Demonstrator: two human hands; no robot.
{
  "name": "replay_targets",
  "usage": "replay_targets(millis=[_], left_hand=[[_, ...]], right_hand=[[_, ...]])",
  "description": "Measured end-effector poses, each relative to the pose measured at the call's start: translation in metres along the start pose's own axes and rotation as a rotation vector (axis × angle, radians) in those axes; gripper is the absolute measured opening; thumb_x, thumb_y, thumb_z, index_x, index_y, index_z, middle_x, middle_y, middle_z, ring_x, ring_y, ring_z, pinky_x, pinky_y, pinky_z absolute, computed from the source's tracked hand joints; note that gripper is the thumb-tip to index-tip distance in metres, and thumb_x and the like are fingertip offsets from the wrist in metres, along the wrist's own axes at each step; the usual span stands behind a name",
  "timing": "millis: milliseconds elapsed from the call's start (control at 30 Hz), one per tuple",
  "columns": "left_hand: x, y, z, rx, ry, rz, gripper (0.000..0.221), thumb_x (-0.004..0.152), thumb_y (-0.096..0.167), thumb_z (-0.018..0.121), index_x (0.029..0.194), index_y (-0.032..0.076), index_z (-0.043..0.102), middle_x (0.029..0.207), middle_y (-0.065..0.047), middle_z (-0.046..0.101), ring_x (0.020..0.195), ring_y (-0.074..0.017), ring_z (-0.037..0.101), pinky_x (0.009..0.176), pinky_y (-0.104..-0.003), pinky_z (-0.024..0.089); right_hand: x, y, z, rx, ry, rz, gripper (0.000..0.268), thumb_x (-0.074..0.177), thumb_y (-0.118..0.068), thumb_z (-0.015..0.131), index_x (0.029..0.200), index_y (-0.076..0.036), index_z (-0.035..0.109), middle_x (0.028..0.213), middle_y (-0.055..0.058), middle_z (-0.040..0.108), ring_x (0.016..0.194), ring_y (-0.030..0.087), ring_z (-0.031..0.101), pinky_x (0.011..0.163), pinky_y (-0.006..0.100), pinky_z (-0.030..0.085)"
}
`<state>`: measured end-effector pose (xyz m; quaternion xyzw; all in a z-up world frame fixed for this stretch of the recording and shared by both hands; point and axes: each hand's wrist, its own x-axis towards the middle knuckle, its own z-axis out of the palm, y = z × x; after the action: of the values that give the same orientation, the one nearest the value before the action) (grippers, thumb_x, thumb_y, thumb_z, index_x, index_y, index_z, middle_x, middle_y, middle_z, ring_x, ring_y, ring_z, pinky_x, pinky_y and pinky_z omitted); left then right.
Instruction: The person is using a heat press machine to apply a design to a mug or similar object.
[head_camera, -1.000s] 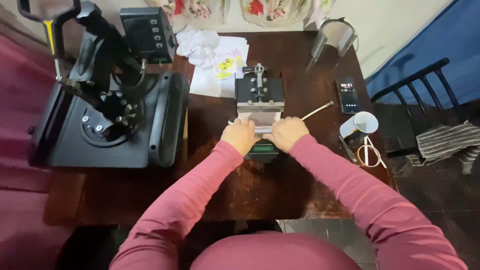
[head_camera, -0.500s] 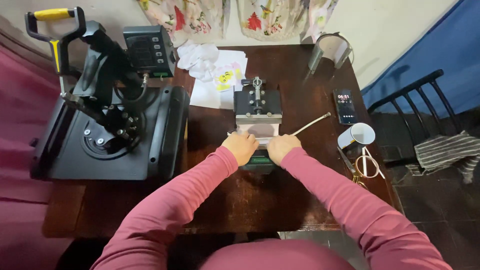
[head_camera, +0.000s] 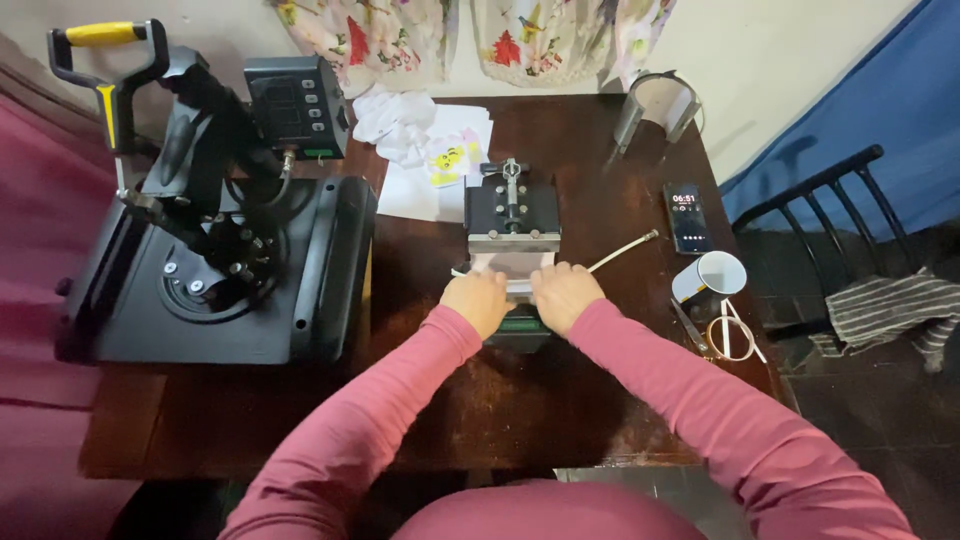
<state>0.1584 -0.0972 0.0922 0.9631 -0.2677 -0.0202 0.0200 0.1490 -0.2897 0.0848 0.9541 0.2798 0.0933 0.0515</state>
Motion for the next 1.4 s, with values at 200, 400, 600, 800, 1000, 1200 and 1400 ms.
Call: replay_targets(millis=[200,400,600,800,1000,1200,1400], left_hand=[[0.016,-0.025,0.042,0.125,0.095,0.33,0.022,0.095,0.02,0.058,0.11,0.007,0.066,0.104,-0.011,0.068,0.098,-0.0293,0.07,0.074,-0.041,0.06],[0.011,-0.008,0.024,0.082,0.018,0.172,0.033,0.101,0.034,0.054,0.097,0.009,0.073,0.092,-0.012,0.073,0.086,-0.0298,0.072,0.069,-0.044,0.058],[0.004,0.005,0.008,0.042,-0.019,-0.073,0.042,0.1,0.043,0.053,0.086,0.011,0.077,0.086,-0.01,0.074,0.083,-0.0279,0.073,0.07,-0.042,0.059],[0.005,-0.012,0.024,0.072,0.115,0.211,0.024,0.092,0.025,0.057,0.106,0.007,0.065,0.099,-0.011,0.071,0.095,-0.03,0.071,0.068,-0.042,0.06],[0.011,-0.021,0.046,0.149,0.099,0.317,0.02,0.096,0.021,0.054,0.103,0.008,0.066,0.097,-0.013,0.073,0.091,-0.0297,0.072,0.069,-0.043,0.06],[0.009,0.002,0.012,0.021,-0.095,-0.043,0.034,0.1,0.034,0.052,0.093,0.01,0.074,0.097,-0.014,0.075,0.091,-0.0308,0.074,0.073,-0.043,0.059],[0.006,-0.02,0.02,-0.009,0.028,0.11,0.033,0.094,0.034,0.056,0.102,0.005,0.069,0.1,-0.014,0.073,0.091,-0.0305,0.073,0.074,-0.042,0.059]], right_hand=[[0.002,-0.002,0.033,0.085,-0.195,0.167,0.025,0.084,-0.023,0.059,0.07,-0.012,0.076,0.075,0.014,0.074,0.068,0.035,0.073,0.059,0.05,0.057],[-0.006,-0.005,0.013,-0.078,-0.056,0.081,0.015,0.086,-0.021,0.058,0.082,-0.013,0.071,0.08,0.01,0.071,0.077,0.029,0.068,0.074,0.044,0.051],[-0.002,0.015,0.005,-0.035,0.146,-0.228,0.013,0.086,-0.023,0.059,0.089,-0.013,0.067,0.09,0.008,0.068,0.087,0.029,0.068,0.076,0.043,0.049],[0.006,-0.001,-0.026,0.09,-0.409,0.186,0.04,0.099,-0.042,0.053,0.083,-0.013,0.075,0.087,0.013,0.076,0.082,0.034,0.075,0.073,0.048,0.058],[0.003,-0.003,0.015,0.04,-0.313,0.171,0.022,0.091,-0.023,0.057,0.084,-0.013,0.075,0.087,0.014,0.076,0.082,0.031,0.075,0.072,0.045,0.058],[-0.004,-0.006,-0.02,-0.148,0.018,-0.256,0.015,0.086,-0.023,0.058,0.086,-0.011,0.067,0.086,0.007,0.065,0.088,0.026,0.062,0.079,0.04,0.045],[0.0,0.008,0.007,-0.04,-0.096,0.097,0.017,0.096,-0.022,0.056,0.094,-0.01,0.069,0.079,0.008,0.073,0.073,0.028,0.072,0.068,0.043,0.053]])
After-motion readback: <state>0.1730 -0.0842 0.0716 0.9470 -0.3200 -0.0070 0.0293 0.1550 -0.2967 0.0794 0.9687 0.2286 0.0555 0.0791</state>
